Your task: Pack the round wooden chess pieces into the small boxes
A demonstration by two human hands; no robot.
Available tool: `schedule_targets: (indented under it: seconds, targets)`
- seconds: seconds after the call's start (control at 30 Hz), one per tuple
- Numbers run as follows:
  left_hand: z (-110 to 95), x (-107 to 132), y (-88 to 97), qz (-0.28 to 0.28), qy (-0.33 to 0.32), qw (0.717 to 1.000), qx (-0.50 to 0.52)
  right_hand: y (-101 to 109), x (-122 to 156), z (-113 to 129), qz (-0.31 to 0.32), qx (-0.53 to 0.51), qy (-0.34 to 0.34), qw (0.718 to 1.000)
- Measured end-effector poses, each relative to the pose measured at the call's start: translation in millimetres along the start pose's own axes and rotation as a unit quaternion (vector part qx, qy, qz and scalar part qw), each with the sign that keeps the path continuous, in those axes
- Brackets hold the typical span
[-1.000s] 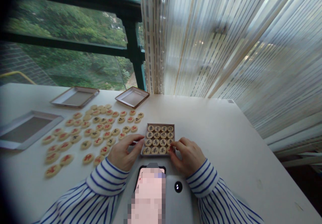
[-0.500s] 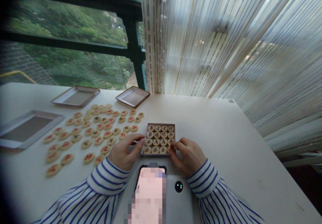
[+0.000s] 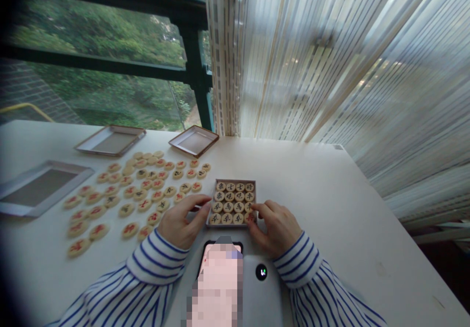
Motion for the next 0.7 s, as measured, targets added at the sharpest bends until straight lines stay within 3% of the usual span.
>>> schedule_targets:
  seconds: [0.27, 0.43, 0.7]
  targets:
    - [3, 2, -3.5, -0.001, 0.041, 0.998, 0.043, -8, 1, -19, -0.002, 0.003, -0.085, 0.996]
    - [6, 4, -6.9, 0.015, 0.05, 0.998, 0.044, -14, 1, -16, 0.038, 0.005, -0.089, 0.995]
    - [7, 5, -7.9, 0.022, 0.051, 0.998, 0.04, -16, 0, -16, 0.048, -0.012, -0.074, 0.996]
Point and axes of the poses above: each hand's wrist, its own x-axis away from the middle knuckle, its own y-axis out of the back of the hand, z = x × y, the point moved 3 cm from there along -x, towards the middle knuckle, and after that the axes turned 4 degrees about y, right-handed, at the moved point
